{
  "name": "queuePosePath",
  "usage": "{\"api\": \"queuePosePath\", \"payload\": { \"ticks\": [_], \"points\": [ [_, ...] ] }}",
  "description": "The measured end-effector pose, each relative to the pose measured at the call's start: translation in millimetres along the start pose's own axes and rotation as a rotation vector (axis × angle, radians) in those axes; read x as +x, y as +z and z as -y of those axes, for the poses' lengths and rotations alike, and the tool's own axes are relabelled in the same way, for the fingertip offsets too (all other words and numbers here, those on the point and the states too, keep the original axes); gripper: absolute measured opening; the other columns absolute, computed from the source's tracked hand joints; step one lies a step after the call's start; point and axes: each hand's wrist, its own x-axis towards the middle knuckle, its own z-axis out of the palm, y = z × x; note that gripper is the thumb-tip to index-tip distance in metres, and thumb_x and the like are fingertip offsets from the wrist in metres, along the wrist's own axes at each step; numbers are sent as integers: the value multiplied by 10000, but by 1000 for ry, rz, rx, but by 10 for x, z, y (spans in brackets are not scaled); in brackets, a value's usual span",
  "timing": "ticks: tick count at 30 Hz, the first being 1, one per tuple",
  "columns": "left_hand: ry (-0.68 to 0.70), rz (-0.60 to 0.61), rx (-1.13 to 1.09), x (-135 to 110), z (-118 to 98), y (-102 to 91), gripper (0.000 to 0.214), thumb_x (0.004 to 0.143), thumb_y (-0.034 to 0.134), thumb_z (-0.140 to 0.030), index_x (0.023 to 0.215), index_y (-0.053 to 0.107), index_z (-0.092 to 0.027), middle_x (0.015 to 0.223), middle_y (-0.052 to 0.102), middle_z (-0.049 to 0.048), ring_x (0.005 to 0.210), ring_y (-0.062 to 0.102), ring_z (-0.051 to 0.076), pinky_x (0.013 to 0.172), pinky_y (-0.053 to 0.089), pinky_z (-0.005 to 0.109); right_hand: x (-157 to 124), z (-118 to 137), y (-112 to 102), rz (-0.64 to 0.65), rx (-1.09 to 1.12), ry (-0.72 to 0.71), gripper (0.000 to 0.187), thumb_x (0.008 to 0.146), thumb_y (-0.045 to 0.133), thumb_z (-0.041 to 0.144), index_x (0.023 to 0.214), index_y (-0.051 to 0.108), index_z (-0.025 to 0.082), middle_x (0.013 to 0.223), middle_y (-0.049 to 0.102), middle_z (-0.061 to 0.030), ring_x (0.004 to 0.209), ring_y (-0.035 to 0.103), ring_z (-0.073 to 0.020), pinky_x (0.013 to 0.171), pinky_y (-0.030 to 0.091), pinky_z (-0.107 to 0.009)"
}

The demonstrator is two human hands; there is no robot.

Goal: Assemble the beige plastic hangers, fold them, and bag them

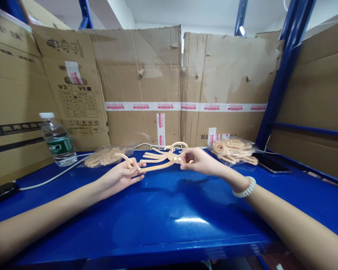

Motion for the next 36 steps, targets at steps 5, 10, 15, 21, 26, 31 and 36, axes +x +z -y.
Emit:
{"api": "queuePosePath", "payload": {
  "ticks": [5,10,15,21,26,31,36],
  "points": [
    [-36,38,-29,17,34,-40,217,814,575,12,685,500,-146,899,655,66,778,671,178,729,568,317,-5,43,6,1,19,-6,248,721,711,327,709,514,177,771,557,-6,722,558,-140,643,437,-275],
    [-49,61,-51,51,57,-54,209,757,606,43,663,538,-131,817,655,69,743,676,169,751,561,288,-13,59,22,3,-8,6,230,723,699,333,753,531,179,797,559,-14,725,558,-143,653,452,-284],
    [-34,-1,-22,50,61,-37,251,686,606,87,586,517,-124,791,657,63,654,653,135,700,543,254,-30,93,80,-18,-20,-10,223,737,684,321,773,507,190,790,557,-15,739,565,-158,677,479,-303],
    [-5,-67,43,50,83,-42,255,666,597,98,559,510,-116,743,651,77,599,631,120,626,510,229,-38,102,172,-11,-78,-38,214,765,662,324,776,486,201,794,552,-11,744,546,-161,688,489,-317],
    [25,-99,81,49,85,-47,236,618,575,102,541,519,-114,707,657,66,579,628,115,603,500,215,-47,121,191,-22,-51,-77,230,776,657,339,770,475,198,807,529,-12,733,534,-152,679,482,-314],
    [89,-123,111,23,93,-52,247,551,529,124,556,517,-123,639,642,18,554,621,105,573,494,189,-60,199,206,32,66,-10,283,779,658,388,760,441,206,730,513,14,637,536,-132,564,479,-281],
    [120,-152,110,10,95,-31,256,613,597,106,594,515,-136,622,619,-7,608,640,109,661,534,215,-52,232,219,-2,122,50,315,772,657,412,760,418,206,643,522,29,551,540,-118,487,458,-255]
  ]
}}
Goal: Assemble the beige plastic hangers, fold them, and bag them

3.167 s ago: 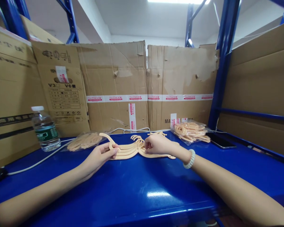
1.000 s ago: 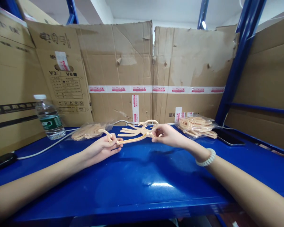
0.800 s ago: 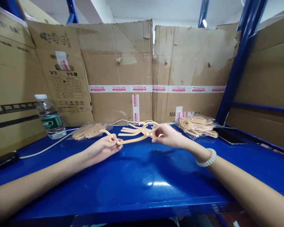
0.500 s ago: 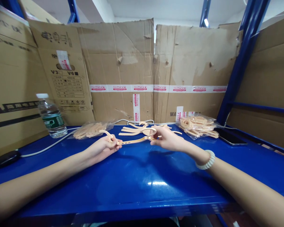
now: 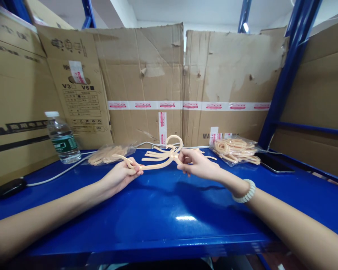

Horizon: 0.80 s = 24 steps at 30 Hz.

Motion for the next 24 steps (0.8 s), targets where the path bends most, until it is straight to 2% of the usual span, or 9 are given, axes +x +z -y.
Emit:
{"api": "queuePosePath", "payload": {
  "ticks": [5,7,9,12,14,16,18,21,24],
  "points": [
    [59,71,20,10,-50,16,183,693,731,-37,657,579,-132,772,669,41,830,689,181,842,528,280,27,-12,-47,-162,-13,35,245,760,638,358,780,452,200,595,525,30,484,518,-107,420,417,-238],
    [43,90,87,-21,-57,36,118,738,746,-153,735,630,-134,873,688,75,866,684,206,839,527,310,38,-28,-87,-232,-12,50,235,757,633,362,803,477,193,604,531,23,483,521,-112,416,423,-243],
    [66,159,280,-103,-46,81,133,771,729,-257,789,666,-141,900,696,97,815,675,213,767,532,326,49,-55,-128,-275,-25,55,248,756,632,382,828,495,188,604,528,22,479,518,-113,417,433,-248],
    [316,368,707,-305,-26,178,98,806,669,-265,806,709,-175,826,698,77,784,649,221,747,509,329,63,-109,-156,-252,-87,68,264,759,632,403,849,516,184,623,542,12,479,521,-116,409,434,-245],
    [519,591,883,-430,-30,230,124,839,621,-226,912,722,-218,953,704,78,942,629,243,888,466,352,66,-146,-131,-185,-130,87,252,770,620,403,857,530,184,617,544,13,476,526,-122,407,433,-245],
    [612,730,953,-490,-47,244,181,866,587,-216,995,711,-243,1061,687,81,1046,594,249,966,420,364,63,-180,-70,-107,-186,80,226,793,597,389,872,550,183,604,542,19,484,530,-131,428,435,-251],
    [645,733,999,-470,-62,214,204,876,573,-220,1030,702,-253,1136,662,86,1115,554,258,1006,386,384,55,-209,8,-56,-297,26,183,813,580,350,869,580,176,629,567,5,538,547,-143,492,441,-262],
    [669,628,1049,-359,-52,129,226,848,592,-214,1036,706,-268,1215,631,90,1203,476,288,1064,310,430,46,-249,114,-17,-495,-39,139,828,572,287,844,637,164,679,616,-23,607,555,-154,560,418,-264],
    [662,612,1075,-275,-20,67,269,831,603,-204,1070,700,-279,1216,637,84,1180,491,295,1060,299,440,51,-284,166,-1,-631,-35,140,838,576,261,848,679,165,696,640,-35,621,558,-161,575,402,-265]
  ]
}}
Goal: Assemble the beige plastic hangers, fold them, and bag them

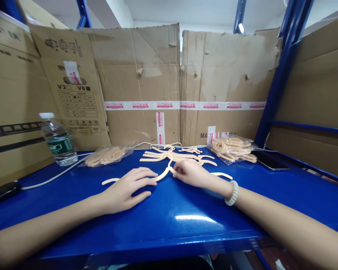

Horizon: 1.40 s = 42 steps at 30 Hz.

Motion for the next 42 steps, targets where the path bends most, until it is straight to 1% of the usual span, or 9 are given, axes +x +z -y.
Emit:
{"api": "queuePosePath", "payload": {
  "ticks": [6,9,12,18,24,29,34,38,42],
  "points": [
    [60,22,96,-11,13,6,299,854,592,-210,1128,678,-291,1162,675,69,1148,518,292,1009,330,411,-7,-46,-14,-23,-104,-56,267,884,553,390,946,684,165,971,670,-113,916,606,-247,808,463,-350],
    [52,58,161,-8,-4,-7,299,883,558,-236,1159,660,-288,1195,657,77,1149,519,295,999,328,410,-53,-57,-22,7,-174,58,642,840,536,606,1240,572,105,1255,565,-214,1154,525,-345,965,411,-463],
    [52,86,236,-7,-17,-14,296,908,524,-255,1176,647,-283,1215,645,82,1135,529,294,978,344,404,-93,-59,-19,127,-257,209,910,807,422,755,1413,406,77,1451,376,-261,1334,337,-421,1068,255,-601],
    [70,83,313,-12,-18,-16,286,916,522,-265,1176,643,-275,1241,633,90,1130,550,300,968,369,416,-69,-73,-71,332,-304,350,962,836,291,767,1509,204,87,1563,106,-199,1435,61,-396,1100,117,-660],
    [86,42,304,-27,5,-12,286,904,553,-261,1174,641,-289,1260,626,75,1149,559,293,986,404,422,-49,-94,-109,338,-298,368,968,841,299,754,1512,175,67,1559,94,-192,1435,48,-393,1103,100,-657],
    [-27,201,394,-35,-3,-24,350,958,450,-318,1290,545,-264,1432,479,75,1314,424,294,1076,343,505,-41,-149,-98,341,-284,351,1022,809,247,805,1519,144,77,1570,73,-152,1434,15,-395,1122,66,-632],
    [-98,277,437,-23,-6,-28,392,987,373,-363,1357,471,-282,1509,371,58,1387,323,293,1120,283,540,-22,-255,-239,316,-261,308,1008,816,281,781,1496,235,39,1551,179,-190,1421,161,-392,1147,165,-544],
    [-72,266,429,-19,5,-17,382,985,380,-352,1347,476,-277,1502,382,60,1384,329,289,1129,256,553,-21,-476,-524,222,-317,271,731,876,378,600,1373,481,74,1407,476,-195,1277,455,-363,1035,391,-434],
    [2,250,435,-24,12,-16,347,978,390,-278,1298,521,-262,1457,446,58,1351,378,265,1129,272,525,-26,-745,-770,196,-436,285,436,856,479,408,1139,677,141,1092,696,-147,982,642,-319,827,488,-377]
  ]
}}
